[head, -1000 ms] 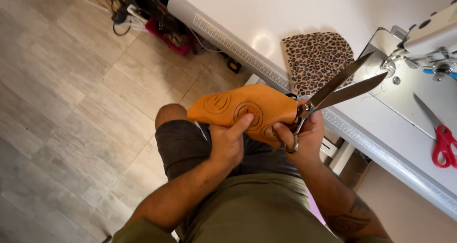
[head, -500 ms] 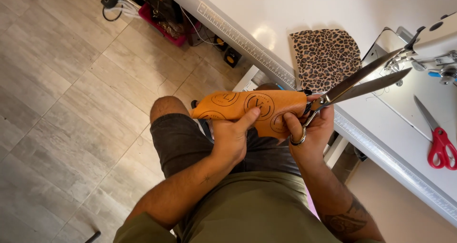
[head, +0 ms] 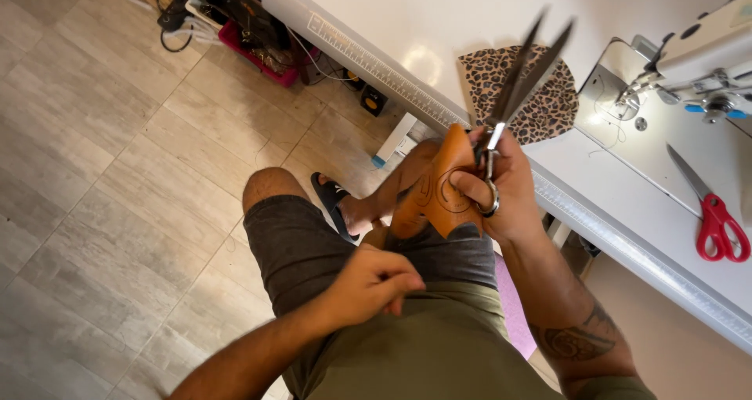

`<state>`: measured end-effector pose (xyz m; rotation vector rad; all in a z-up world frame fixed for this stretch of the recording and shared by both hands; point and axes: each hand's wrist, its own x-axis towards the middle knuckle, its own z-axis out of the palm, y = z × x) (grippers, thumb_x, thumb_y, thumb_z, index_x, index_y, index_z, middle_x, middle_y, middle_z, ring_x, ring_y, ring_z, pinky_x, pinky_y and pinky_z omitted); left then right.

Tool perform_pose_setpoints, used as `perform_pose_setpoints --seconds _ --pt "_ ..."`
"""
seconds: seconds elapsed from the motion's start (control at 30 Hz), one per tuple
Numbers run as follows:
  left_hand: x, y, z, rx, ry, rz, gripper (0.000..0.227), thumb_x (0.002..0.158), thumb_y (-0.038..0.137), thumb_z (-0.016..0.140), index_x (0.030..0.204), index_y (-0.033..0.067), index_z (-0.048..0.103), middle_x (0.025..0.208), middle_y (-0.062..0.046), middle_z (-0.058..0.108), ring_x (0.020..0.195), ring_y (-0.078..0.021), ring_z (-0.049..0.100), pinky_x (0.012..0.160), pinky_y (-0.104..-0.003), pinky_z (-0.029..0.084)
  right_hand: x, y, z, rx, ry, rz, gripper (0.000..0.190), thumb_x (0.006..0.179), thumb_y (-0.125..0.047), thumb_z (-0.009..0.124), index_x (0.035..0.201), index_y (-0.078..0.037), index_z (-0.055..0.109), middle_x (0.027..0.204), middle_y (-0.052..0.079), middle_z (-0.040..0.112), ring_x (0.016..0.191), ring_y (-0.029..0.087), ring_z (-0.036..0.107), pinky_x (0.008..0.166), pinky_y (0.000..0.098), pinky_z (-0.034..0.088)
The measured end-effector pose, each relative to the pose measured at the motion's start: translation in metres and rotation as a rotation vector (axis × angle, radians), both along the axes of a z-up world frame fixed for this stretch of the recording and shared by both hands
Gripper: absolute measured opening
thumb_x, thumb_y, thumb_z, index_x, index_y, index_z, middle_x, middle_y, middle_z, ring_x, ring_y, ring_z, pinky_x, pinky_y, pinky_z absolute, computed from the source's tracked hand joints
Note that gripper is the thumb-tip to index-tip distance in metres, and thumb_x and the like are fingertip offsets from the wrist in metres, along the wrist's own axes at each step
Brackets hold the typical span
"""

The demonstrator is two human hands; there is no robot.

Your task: The person retrieves a leather sheet, cuts out a circular logo patch using scissors, and then positions the patch onto a leopard print beanie at a sewing station.

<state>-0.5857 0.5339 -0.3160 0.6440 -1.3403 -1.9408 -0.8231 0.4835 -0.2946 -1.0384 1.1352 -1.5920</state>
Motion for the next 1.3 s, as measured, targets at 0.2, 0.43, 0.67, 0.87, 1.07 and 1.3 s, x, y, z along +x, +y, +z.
perform_pose_setpoints --seconds 0.2,0.43,0.67,0.87,1.07,1.3 --pt "0.005 -0.063 0.013 -0.321 -0.144 0.343 0.077 0.076 0.026 0.093 0.14 0.0067 0.056 0.125 -0.015 0.061 0.119 -0.0241 0.054 0.104 -0.043 0.044 0.015 0.001 0.031 0.079 -0.109 0.221 0.057 0.067 0.008 0.08 0.118 0.004 0.056 0.076 0.012 0.066 0.066 0.016 0.07 0.06 0.025 0.059" --pt "0.004 -0.088 0.016 -0.027 -0.067 -0.086 0.062 0.069 0.011 0.095 0.126 0.0041 0.071 0.114 -0.008 0.076 0.108 -0.0128 0.062 0.094 -0.037 0.058 -0.017 0.0 0.034 0.013 -0.034 0.166 0.056 0.067 0.012 0.08 0.118 0.005 0.056 0.08 0.008 0.066 0.069 0.013 0.068 0.062 0.0203 0.054" --pt "-0.007 -0.09 0.042 0.098 0.027 -0.058 0.045 0.076 0.003 0.089 0.117 0.001 0.072 0.1 -0.009 0.075 0.095 -0.0158 0.067 0.08 -0.033 0.059 -0.028 -0.007 0.02 -0.021 0.063 0.168 0.053 0.069 0.01 0.084 0.115 0.005 0.058 0.075 0.008 0.062 0.062 0.011 0.065 0.055 0.0168 0.051" --pt "0.003 -0.095 0.04 -0.14 0.017 0.096 0.07 0.076 0.006 0.089 0.14 0.0015 0.06 0.135 -0.015 0.066 0.128 -0.022 0.056 0.109 -0.043 0.045 -0.047 0.012 0.049 -0.182 0.308 0.169 0.059 0.088 0.002 0.076 0.135 0.004 0.041 0.105 0.027 0.068 0.092 0.031 0.071 0.09 0.0415 0.06" --pt "0.037 -0.096 0.086 -0.388 0.047 0.12 0.097 0.091 -0.004 0.073 0.169 0.0135 0.018 0.173 -0.008 0.026 0.155 -0.0203 0.025 0.131 -0.047 0.018 -0.036 0.087 0.015 -0.125 0.103 0.388 0.07 0.072 -0.011 0.087 0.132 0.012 0.057 0.09 0.03 0.077 0.082 0.035 0.08 0.084 0.0439 0.059" --pt "0.054 -0.09 0.091 -0.548 -0.24 0.221 0.055 0.093 0.005 0.068 0.145 0.0088 0.048 0.149 -0.009 0.052 0.146 -0.0223 0.045 0.129 -0.036 0.031 -0.011 0.125 0.005 0.091 0.448 0.656 0.06 0.09 -0.054 0.07 0.128 -0.007 0.068 0.074 -0.002 0.073 0.064 0.009 0.067 0.06 0.0258 0.054"
